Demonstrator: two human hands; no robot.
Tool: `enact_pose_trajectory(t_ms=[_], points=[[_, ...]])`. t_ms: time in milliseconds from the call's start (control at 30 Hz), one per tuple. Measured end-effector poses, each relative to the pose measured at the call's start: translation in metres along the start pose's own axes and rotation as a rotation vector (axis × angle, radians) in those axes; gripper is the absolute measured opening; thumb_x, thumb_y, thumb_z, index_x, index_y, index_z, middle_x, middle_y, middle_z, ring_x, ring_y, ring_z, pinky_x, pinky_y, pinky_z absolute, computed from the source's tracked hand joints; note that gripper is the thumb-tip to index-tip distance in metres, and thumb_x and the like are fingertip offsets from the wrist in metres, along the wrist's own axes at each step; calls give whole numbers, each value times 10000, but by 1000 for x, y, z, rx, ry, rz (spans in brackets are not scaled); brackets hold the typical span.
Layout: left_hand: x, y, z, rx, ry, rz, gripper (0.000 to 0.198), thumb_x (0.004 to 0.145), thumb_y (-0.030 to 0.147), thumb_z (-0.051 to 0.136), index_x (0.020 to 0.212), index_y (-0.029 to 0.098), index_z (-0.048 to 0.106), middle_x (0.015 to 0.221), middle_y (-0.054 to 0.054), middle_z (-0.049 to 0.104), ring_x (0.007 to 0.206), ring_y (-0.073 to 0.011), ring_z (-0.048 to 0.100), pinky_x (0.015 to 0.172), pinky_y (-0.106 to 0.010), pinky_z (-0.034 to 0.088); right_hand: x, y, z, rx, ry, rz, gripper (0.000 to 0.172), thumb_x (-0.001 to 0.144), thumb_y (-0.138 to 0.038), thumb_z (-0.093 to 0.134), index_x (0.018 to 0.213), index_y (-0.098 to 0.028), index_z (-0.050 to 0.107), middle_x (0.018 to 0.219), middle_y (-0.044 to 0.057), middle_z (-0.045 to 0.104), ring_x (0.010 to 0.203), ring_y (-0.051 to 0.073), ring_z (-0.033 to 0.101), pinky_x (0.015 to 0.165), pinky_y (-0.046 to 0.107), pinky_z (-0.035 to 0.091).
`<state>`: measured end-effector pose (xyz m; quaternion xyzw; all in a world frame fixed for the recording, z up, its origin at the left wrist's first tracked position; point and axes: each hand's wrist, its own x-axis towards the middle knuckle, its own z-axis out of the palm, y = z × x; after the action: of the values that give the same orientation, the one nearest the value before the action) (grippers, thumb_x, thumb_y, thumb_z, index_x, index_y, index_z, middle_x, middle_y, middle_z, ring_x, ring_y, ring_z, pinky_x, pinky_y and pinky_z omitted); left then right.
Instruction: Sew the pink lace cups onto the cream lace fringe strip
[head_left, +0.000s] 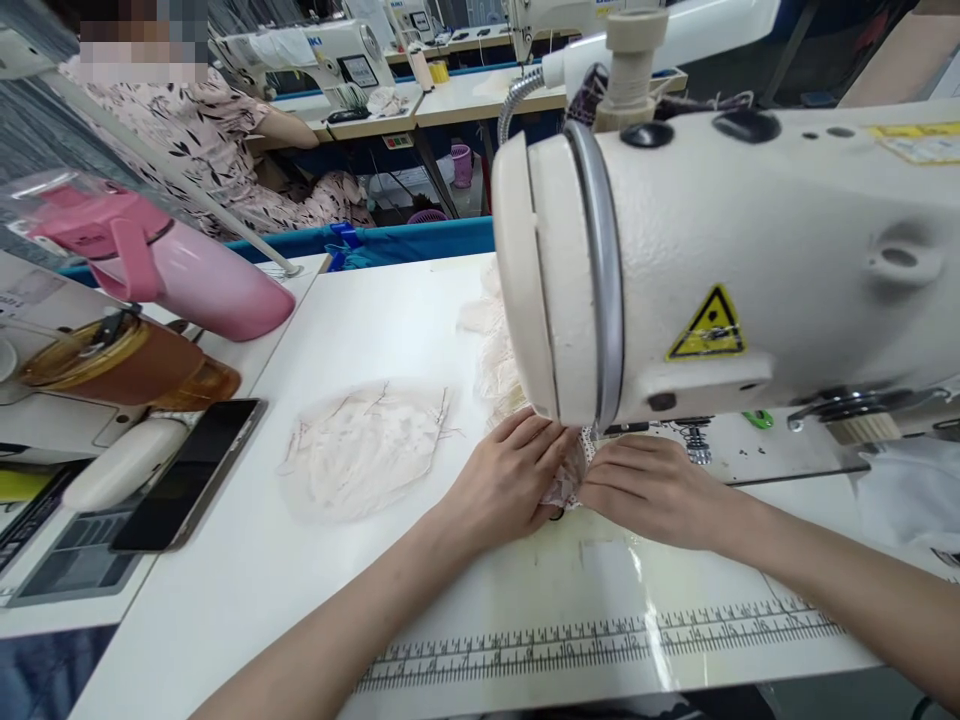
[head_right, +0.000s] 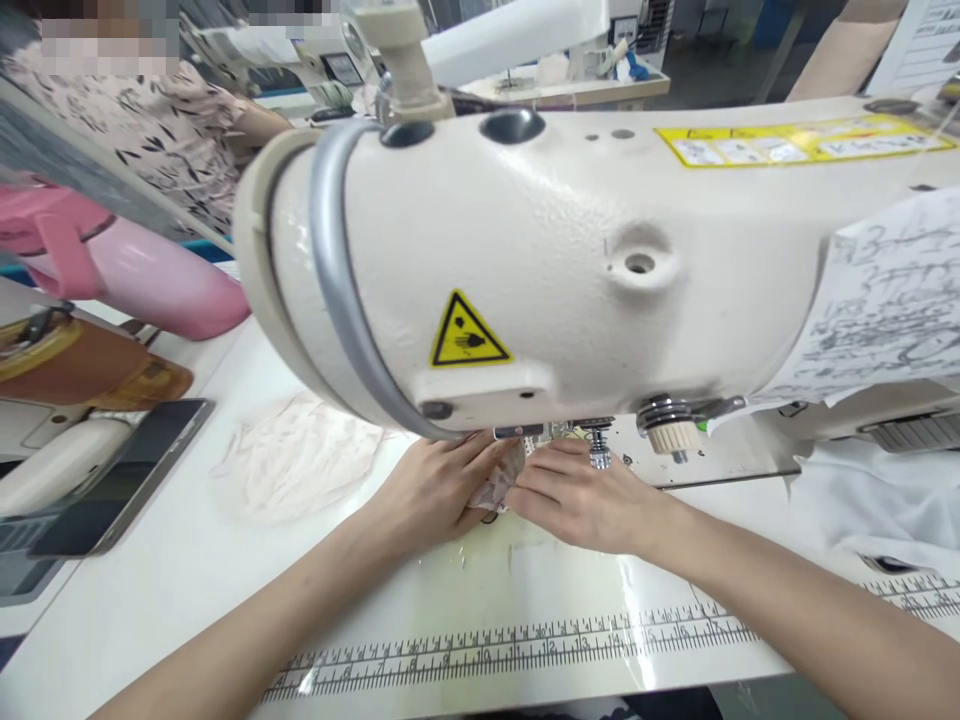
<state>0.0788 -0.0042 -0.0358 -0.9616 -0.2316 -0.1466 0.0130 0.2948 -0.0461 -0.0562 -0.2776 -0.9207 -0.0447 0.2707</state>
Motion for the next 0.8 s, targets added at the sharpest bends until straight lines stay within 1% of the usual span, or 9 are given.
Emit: enact_pose_trajectory(t_ms=[200, 300, 400, 533, 700, 800], points=[[1, 4, 3, -8, 25, -38, 447, 838, 294, 467, 1217, 78, 567, 1088, -140, 681, 1063, -287, 610, 974, -465, 464, -4, 5, 1, -45, -41, 25, 195, 825, -24, 499, 875, -195, 577, 803, -6, 646, 839, 130, 585, 767, 272, 476], [2, 5, 3, 6, 36, -47, 420, 842, 285, 451, 1185, 82, 583, 1090, -136, 680, 1078, -290, 597, 991, -470, 452, -5, 7, 0, -83, -77, 25, 182, 818, -21, 494, 849, -191, 552, 785, -10, 628, 833, 128, 575, 765, 280, 463], [3, 6, 3, 35, 36, -46, 409, 841, 271, 440, 1164, 68, 590, 1098, -143, 675, 1097, -294, 583, 1012, -471, 433, -5, 7, -3, -122, -87, 34, 183, 830, -31, 489, 867, -199, 551, 793, -11, 627, 844, 130, 577, 739, 281, 443], [2, 7, 3, 71, 22, -47, 419, 843, 294, 443, 1164, 70, 593, 1103, -147, 669, 1099, -290, 578, 1041, -457, 404, -2, 7, -10, -157, -52, 34, 164, 845, -38, 494, 844, -193, 547, 804, -21, 630, 828, 115, 571, 691, 256, 429], [1, 10, 5, 102, 10, -73, 422, 863, 324, 448, 1167, 73, 597, 1072, -148, 678, 1008, -284, 601, 1036, -465, 391, -1, 8, -16, -181, -34, 57, 165, 825, -37, 534, 863, -191, 580, 819, -30, 649, 758, 101, 558, 652, 254, 436], [0, 11, 6, 101, 6, -77, 422, 864, 330, 458, 1179, 85, 594, 1108, -143, 668, 1030, -283, 593, 1047, -465, 376, -1, 10, -19, -225, 14, 56, 143, 805, -66, 578, 867, -193, 599, 830, -36, 659, 742, 105, 553, 576, 258, 413]])
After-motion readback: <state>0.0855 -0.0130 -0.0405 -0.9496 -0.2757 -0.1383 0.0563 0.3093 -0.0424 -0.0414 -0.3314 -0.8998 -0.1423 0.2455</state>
